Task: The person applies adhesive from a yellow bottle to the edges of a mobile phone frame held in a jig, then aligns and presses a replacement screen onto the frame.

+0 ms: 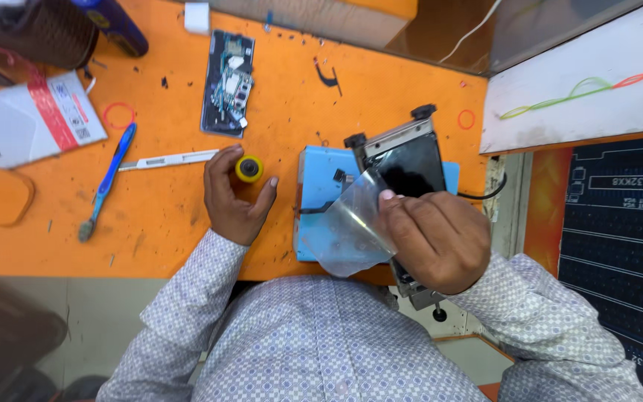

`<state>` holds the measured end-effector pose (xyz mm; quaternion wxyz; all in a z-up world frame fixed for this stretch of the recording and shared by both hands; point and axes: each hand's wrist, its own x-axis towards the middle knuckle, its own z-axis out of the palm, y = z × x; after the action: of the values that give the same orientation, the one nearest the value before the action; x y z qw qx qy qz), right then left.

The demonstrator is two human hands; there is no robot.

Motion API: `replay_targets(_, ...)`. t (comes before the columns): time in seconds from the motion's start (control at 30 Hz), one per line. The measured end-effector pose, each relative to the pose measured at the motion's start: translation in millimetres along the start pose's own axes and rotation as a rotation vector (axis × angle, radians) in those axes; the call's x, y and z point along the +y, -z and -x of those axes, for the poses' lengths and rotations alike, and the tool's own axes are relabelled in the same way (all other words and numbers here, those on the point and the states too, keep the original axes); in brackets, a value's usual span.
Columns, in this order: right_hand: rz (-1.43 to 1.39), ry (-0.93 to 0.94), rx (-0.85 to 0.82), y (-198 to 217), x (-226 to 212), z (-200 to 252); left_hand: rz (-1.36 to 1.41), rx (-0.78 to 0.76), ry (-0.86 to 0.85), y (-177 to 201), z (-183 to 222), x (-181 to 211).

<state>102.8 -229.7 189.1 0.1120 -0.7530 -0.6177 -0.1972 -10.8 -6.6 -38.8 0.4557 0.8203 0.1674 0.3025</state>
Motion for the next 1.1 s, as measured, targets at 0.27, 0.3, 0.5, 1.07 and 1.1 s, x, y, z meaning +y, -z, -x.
replay_targets(0.27, 0.000, -0.003, -0.052, -1, -2, 2, 0.015, -0.034, 0.012, 2, -4, 2)
replay_targets(0.3, -0.008, -0.011, -0.052, -1, -2, 2, 0.020, -0.043, 0.014, 2, -4, 2)
replay_targets(0.5, -0.045, -0.046, -0.101, -1, -3, -1, 0.004, -0.040, -0.004, 2, -3, -1)
replay_targets(1.07, 0.095, -0.020, -0.191, 2, -4, -6, 0.050, -0.054, 0.025, 3, -2, -1)
replay_targets(1.1, 0.094, -0.019, -0.183, 2, -4, -8, 0.054, -0.053, 0.031, 2, -2, -1)
